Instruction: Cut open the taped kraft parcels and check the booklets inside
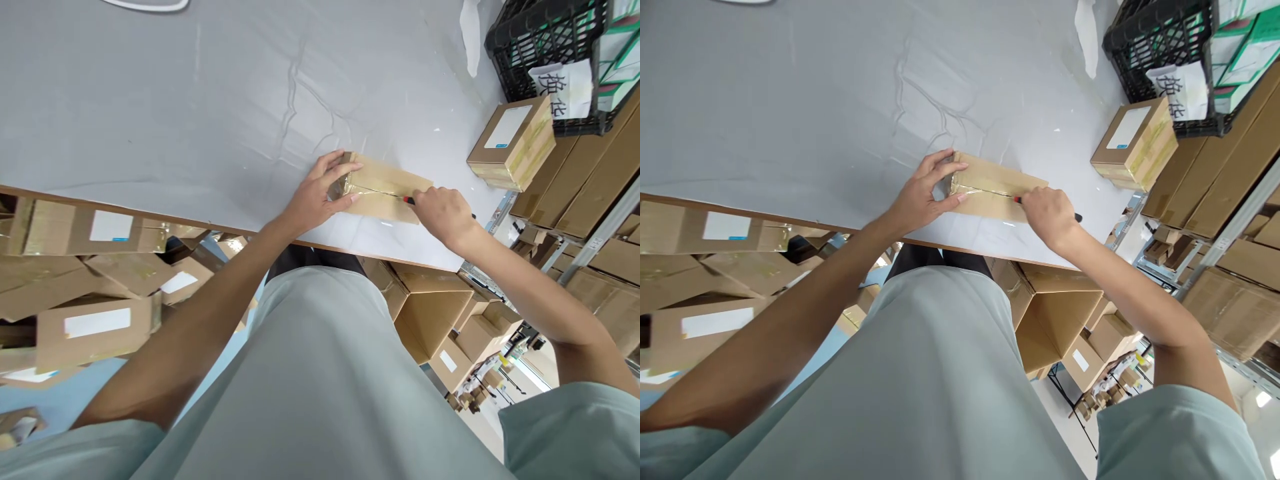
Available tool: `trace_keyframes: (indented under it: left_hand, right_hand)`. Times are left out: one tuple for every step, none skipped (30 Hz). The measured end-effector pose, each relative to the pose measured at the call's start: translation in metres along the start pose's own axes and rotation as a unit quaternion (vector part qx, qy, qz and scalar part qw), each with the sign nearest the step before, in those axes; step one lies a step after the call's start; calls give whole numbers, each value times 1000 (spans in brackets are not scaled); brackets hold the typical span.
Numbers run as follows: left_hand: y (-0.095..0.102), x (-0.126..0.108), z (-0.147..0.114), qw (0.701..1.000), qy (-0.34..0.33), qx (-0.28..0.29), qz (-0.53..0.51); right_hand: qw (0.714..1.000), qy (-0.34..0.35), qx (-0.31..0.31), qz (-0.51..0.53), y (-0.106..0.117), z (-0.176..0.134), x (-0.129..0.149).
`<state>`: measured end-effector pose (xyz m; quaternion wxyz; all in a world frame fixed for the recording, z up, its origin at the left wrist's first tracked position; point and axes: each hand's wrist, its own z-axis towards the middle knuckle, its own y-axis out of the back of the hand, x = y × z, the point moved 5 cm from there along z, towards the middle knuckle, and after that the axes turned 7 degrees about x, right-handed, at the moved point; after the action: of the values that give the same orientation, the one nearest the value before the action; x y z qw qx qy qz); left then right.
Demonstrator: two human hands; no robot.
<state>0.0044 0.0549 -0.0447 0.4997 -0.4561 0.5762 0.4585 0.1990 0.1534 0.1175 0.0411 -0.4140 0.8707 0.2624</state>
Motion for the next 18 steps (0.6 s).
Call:
trace_keyframes:
  left_hand:
    - [0, 1, 0, 1000, 0, -1, 2]
    - [0, 2, 0, 1000, 0, -1, 4]
    - [0, 2, 0, 1000, 0, -1, 7]
    - [0, 3, 0, 1000, 1, 0, 10]
    - [0, 3, 0, 1000, 1, 1, 12]
    - [1, 4, 0, 1000, 3, 2, 14]
    - [1, 4, 0, 1000, 5, 3, 15]
    - [1, 5, -1, 1000, 8, 3, 15]
    - [2, 5, -1, 1000, 11, 4, 15]
    - [2, 5, -1, 1000, 14, 6, 17]
    - [3, 5, -2, 1000, 18, 8, 20]
    - [3, 4, -2, 999, 20, 12, 25]
    - [4, 4, -2, 999, 23, 17, 30]
    - [4, 4, -3, 999, 25, 23, 34]
    - [4, 3, -3, 999, 28, 30, 37]
    - [4, 2, -3, 998, 31, 35, 38]
    - [4, 1, -2, 998, 34, 40, 39]
    - [5, -1, -2, 998, 38, 44, 39]
  right_hand:
    - [1000, -19, 14, -15, -7, -5, -12]
    - [999, -38, 27, -28, -13, -10, -23]
    - [997, -54, 38, -38, -18, -16, -33]
    - [996, -65, 47, -43, -23, -20, -41]
    - [995, -71, 52, -43, -26, -24, -48]
    - [995, -73, 55, -41, -29, -27, -54]
    - [995, -72, 59, -38, -32, -28, -58]
    - [995, -70, 63, -34, -35, -29, -62]
    - [995, -66, 66, -30, -39, -28, -65]
    - [996, -61, 67, -26, -42, -27, -68]
    - [996, -57, 66, -21, -46, -25, -71]
    - [997, -53, 63, -15, -50, -24, -73]
    - [997, -51, 58, -8, -54, -23, -75]
    - [997, -51, 54, -2, -58, -23, -77]
    - [997, -52, 49, 6, -62, -23, -78]
    - [997, -53, 46, 14, -66, -24, -78]
    - [997, -55, 43, 23, -70, -25, -78]
    - [997, -56, 40, 33, -73, -27, -77]
